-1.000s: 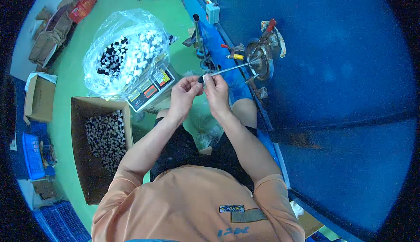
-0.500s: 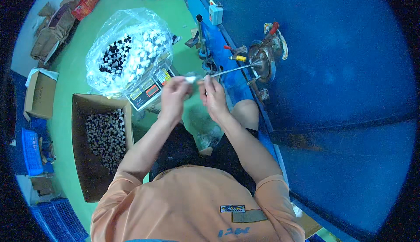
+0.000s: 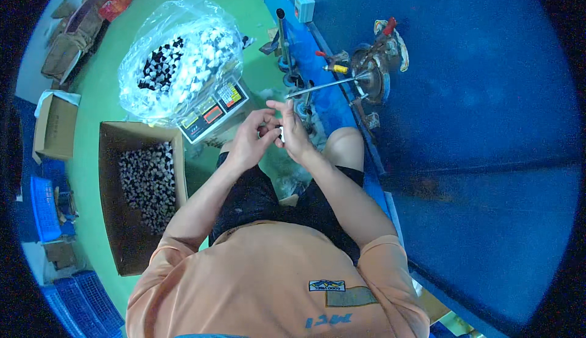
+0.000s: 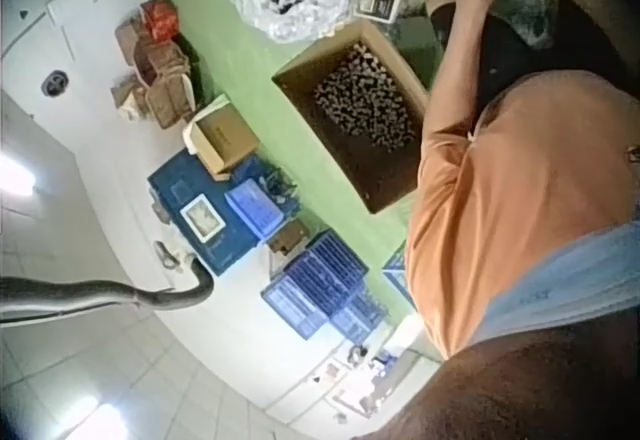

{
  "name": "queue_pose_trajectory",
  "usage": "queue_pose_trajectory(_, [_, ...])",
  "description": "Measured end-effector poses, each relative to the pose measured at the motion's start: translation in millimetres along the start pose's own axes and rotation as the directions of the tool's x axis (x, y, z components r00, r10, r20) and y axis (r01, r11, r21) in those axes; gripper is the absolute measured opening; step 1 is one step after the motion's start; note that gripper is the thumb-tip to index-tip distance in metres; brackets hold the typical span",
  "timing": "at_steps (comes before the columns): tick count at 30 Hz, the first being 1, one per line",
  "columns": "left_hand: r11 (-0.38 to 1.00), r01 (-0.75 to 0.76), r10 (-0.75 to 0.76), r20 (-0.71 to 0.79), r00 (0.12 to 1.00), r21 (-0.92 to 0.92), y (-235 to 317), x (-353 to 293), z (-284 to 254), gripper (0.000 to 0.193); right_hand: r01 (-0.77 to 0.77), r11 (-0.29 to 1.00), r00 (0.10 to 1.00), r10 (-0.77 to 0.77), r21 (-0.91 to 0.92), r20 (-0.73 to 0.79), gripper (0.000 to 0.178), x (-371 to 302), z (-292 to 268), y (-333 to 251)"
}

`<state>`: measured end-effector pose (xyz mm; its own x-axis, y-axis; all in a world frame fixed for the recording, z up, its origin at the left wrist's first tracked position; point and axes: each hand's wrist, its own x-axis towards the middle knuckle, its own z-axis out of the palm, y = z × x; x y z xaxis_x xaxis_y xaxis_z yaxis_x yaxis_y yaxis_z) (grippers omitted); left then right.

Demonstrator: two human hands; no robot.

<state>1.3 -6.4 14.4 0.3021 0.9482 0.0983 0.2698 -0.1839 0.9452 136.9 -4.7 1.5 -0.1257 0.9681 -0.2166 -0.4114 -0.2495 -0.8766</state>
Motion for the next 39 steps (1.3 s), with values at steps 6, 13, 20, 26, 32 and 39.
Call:
queue_pose_trajectory(6, [0.967, 0.115, -0.124, -0.025, 0.992, -0.228, -16, 13, 0, 0.011, 0.033, 0.999, 0.999, -0.034, -0.027, -0.042, 0.076, -2, -21, 1])
queue_pose_trajectory(13, [0.592, 0.219, -0.356, -0.007, 0.935, -0.775, -13, 32, 9, 0.011, 0.018, 1.0, 0.987, -0.019, -0.01, -0.161, 0.071, -5, -33, 2])
queue_pose_trajectory(20, [0.61, 0.223, -0.324, 0.017, 0.946, -0.76, -10, 44, 16, 0.014, 0.092, 0.996, 0.975, -0.093, -0.014, -0.202, 0.055, -5, -29, -1])
queue_pose_trajectory(26, [0.7, 0.148, -0.266, -0.062, 0.962, -0.698, 5, 52, 25, 0.012, 0.305, 0.923, 0.898, -0.361, -0.236, -0.251, 0.029, 13, -23, 0])
queue_pose_trajectory(32, [0.735, 0.126, -0.269, -0.116, 0.956, -0.666, 7, 47, 23, 0.012, 0.281, 0.942, 0.906, -0.323, -0.181, -0.273, 0.015, 17, -13, -9])
queue_pose_trajectory(39, [0.724, 0.132, -0.286, -0.12, 0.951, -0.677, 16, 46, 33, 0.013, 0.315, 0.928, 0.885, -0.363, -0.198, -0.293, 0.018, 23, -19, -5])
